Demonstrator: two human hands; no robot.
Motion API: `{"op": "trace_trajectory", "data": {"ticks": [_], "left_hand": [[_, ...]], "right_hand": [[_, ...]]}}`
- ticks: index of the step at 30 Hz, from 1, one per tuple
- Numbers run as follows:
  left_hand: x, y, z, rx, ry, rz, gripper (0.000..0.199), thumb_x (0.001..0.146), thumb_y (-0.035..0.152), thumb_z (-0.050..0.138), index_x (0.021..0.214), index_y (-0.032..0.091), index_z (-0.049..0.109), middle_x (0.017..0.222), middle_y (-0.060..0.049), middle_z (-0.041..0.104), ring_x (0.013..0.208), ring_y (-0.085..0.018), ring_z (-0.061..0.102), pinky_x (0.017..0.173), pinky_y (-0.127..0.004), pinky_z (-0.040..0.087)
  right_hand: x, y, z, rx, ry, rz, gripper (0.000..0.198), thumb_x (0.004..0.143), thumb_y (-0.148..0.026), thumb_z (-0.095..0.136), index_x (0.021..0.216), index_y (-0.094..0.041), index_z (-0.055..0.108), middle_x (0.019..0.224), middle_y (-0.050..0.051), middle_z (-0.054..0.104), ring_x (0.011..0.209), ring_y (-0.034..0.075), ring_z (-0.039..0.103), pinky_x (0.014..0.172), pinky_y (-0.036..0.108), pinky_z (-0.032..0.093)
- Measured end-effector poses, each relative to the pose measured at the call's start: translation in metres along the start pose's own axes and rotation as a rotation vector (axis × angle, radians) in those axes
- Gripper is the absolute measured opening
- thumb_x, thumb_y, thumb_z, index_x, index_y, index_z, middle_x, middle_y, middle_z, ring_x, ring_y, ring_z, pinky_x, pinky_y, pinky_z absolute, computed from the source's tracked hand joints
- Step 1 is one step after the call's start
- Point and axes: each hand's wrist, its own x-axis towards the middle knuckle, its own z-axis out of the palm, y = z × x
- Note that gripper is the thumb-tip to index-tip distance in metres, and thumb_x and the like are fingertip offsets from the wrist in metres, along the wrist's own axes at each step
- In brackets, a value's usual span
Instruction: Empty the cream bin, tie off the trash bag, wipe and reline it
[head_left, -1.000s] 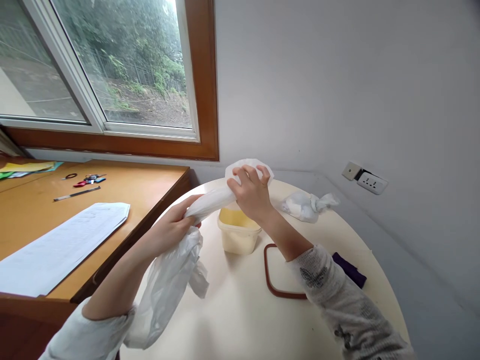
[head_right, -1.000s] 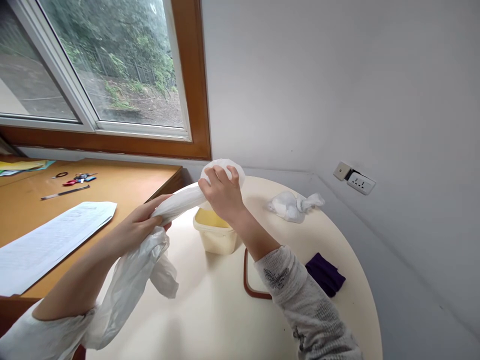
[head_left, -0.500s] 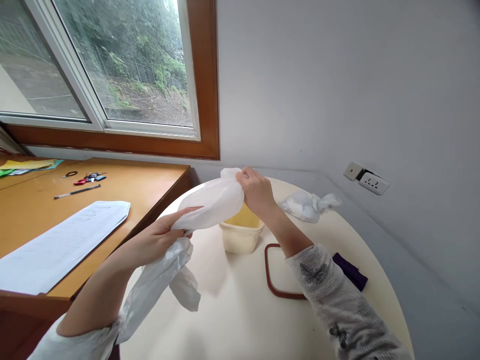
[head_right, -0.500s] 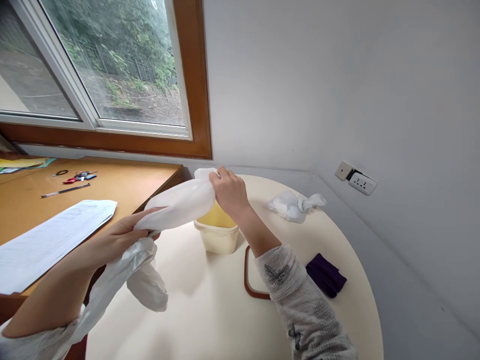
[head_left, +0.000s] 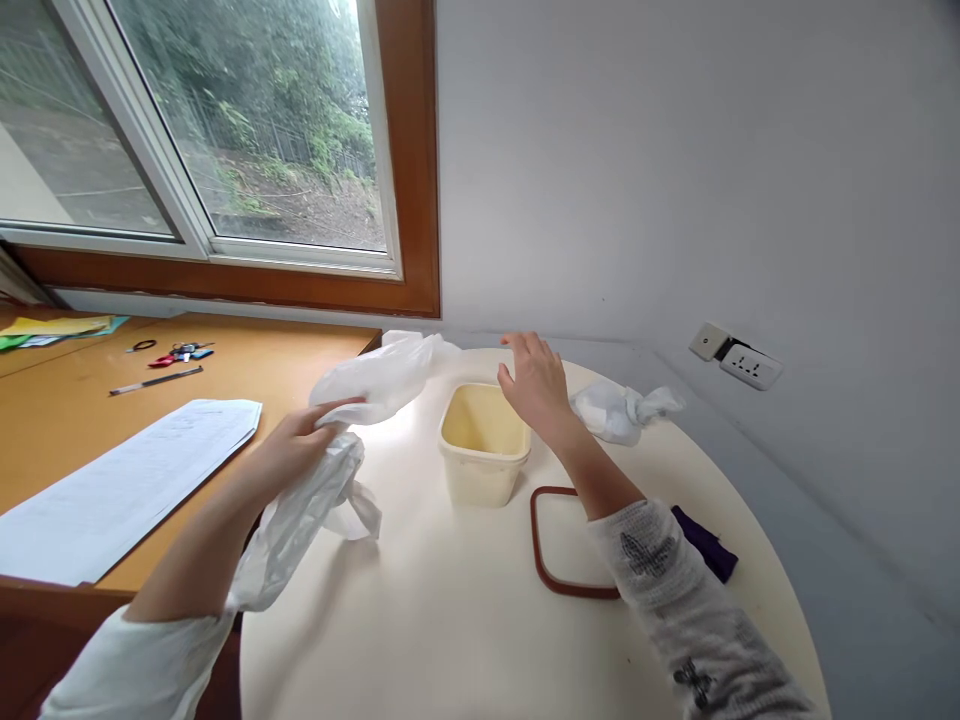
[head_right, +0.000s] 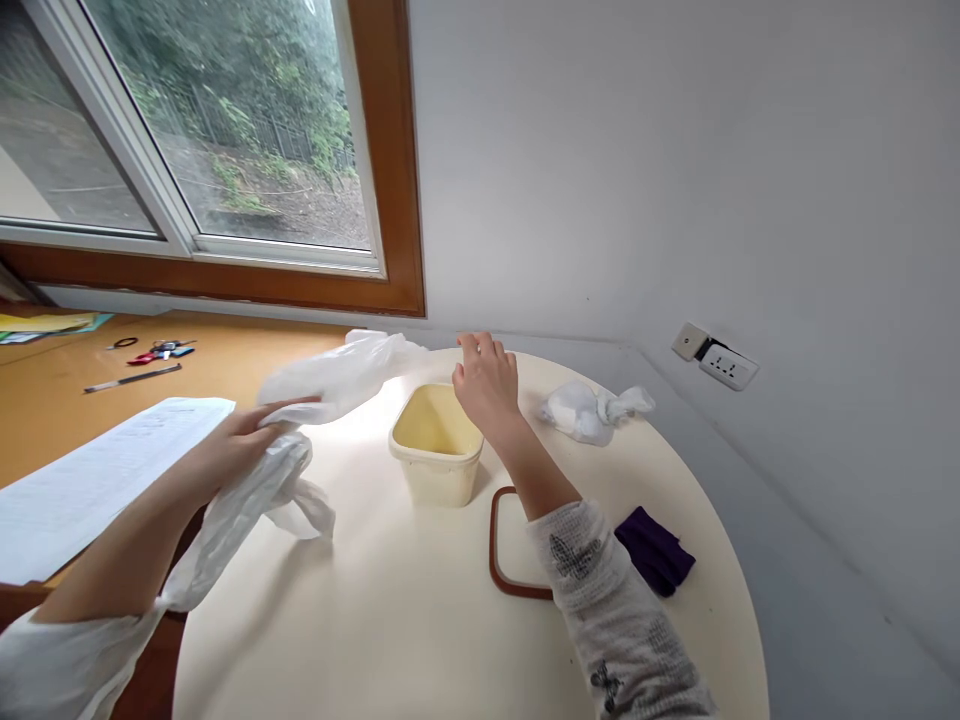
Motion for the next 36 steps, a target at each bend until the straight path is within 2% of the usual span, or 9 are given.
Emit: {"op": "trace_trajectory", "data": {"ticks": [2, 5, 8, 10, 13, 17, 23, 28, 36], "left_hand": [[0.010, -0.019, 0.006, 0.023, -0.199, -0.062, 0.034, 0.071, 0.025, 0.052, 0.103, 0.022, 0.063, 0.091, -0.001, 0.067, 0.080, -0.024, 0.060, 0.067, -0.027, 0.045], [0.023, -0.051, 0.019, 0.105, -0.355, -0.152, 0.036, 0.065, 0.029, 0.057, 0.097, 0.015, 0.063, 0.085, -0.007, 0.067, 0.079, -0.030, 0.062, 0.064, -0.032, 0.048], [0.033, -0.077, 0.034, 0.246, -0.472, -0.064, 0.053, 0.066, 0.029, 0.055, 0.117, 0.015, 0.054, 0.113, -0.013, 0.061, 0.104, -0.034, 0.056, 0.082, -0.037, 0.046], [0.040, -0.088, 0.043, 0.381, -0.478, 0.005, 0.069, 0.066, 0.029, 0.054, 0.132, 0.014, 0.039, 0.134, -0.016, 0.045, 0.122, -0.034, 0.042, 0.096, -0.039, 0.037], [0.049, -0.095, 0.056, 0.510, -0.455, -0.004, 0.083, 0.066, 0.031, 0.055, 0.141, 0.013, 0.022, 0.143, -0.019, 0.029, 0.127, -0.036, 0.033, 0.099, -0.045, 0.033], [0.052, -0.085, 0.062, 0.699, -0.381, -0.101, 0.080, 0.069, 0.033, 0.057, 0.141, 0.023, 0.023, 0.146, -0.020, 0.020, 0.126, -0.044, 0.031, 0.091, -0.053, 0.036], [0.032, -0.061, 0.065, 0.837, -0.227, -0.024, 0.072, 0.078, 0.052, 0.048, 0.141, 0.035, 0.017, 0.151, -0.014, -0.006, 0.135, -0.044, 0.002, 0.096, -0.066, 0.014], [0.026, -0.080, 0.078, 0.899, -0.312, -0.010, 0.071, 0.081, 0.059, 0.036, 0.142, 0.031, 0.012, 0.151, -0.016, 0.003, 0.136, -0.038, 0.000, 0.101, -0.062, 0.006], [0.026, -0.107, 0.084, 0.837, -0.437, -0.028, 0.069, 0.083, 0.057, 0.031, 0.142, 0.025, 0.018, 0.147, -0.018, 0.021, 0.137, -0.035, 0.009, 0.104, -0.055, 0.014]], "right_hand": [[-0.011, -0.001, -0.004, 0.103, -0.053, 0.001, 0.026, 0.084, -0.022, 0.046, 0.110, -0.022, 0.049, 0.109, 0.009, 0.054, 0.098, 0.024, 0.052, 0.080, 0.039, 0.040], [-0.031, -0.005, -0.015, 0.266, -0.169, -0.016, 0.023, 0.086, -0.033, 0.046, 0.107, -0.025, 0.051, 0.116, 0.008, 0.051, 0.105, 0.022, 0.051, 0.086, 0.040, 0.040], [-0.051, -0.010, -0.027, 0.343, -0.290, -0.064, 0.030, 0.083, -0.046, 0.049, 0.106, -0.027, 0.053, 0.126, 0.007, 0.046, 0.115, 0.022, 0.045, 0.092, 0.040, 0.039], [-0.064, -0.011, -0.031, 0.339, -0.352, -0.116, 0.037, 0.078, -0.052, 0.056, 0.105, -0.027, 0.055, 0.130, 0.008, 0.043, 0.120, 0.024, 0.040, 0.096, 0.043, 0.036], [-0.078, -0.009, -0.029, 0.283, -0.395, -0.190, 0.037, 0.070, -0.046, 0.067, 0.099, -0.024, 0.058, 0.131, 0.010, 0.043, 0.120, 0.027, 0.039, 0.097, 0.047, 0.035], [-0.089, -0.003, -0.017, 0.220, -0.399, -0.224, 0.012, 0.079, -0.026, 0.060, 0.088, -0.018, 0.060, 0.128, 0.013, 0.044, 0.118, 0.026, 0.042, 0.094, 0.044, 0.039], [-0.085, 0.008, -0.006, 0.210, -0.370, -0.200, 0.006, 0.080, -0.021, 0.058, 0.083, -0.016, 0.059, 0.126, 0.013, 0.046, 0.116, 0.025, 0.044, 0.093, 0.041, 0.043], [-0.075, 0.024, 0.005, 0.203, -0.360, -0.109, 0.007, 0.081, -0.022, 0.058, 0.085, -0.017, 0.057, 0.128, 0.011, 0.043, 0.115, 0.025, 0.044, 0.090, 0.040, 0.045], [-0.064, 0.040, 0.019, 0.233, -0.300, -0.038, 0.015, 0.079, -0.023, 0.057, 0.094, -0.020, 0.054, 0.130, 0.008, 0.039, 0.119, 0.023, 0.039, 0.093, 0.040, 0.042]]}}
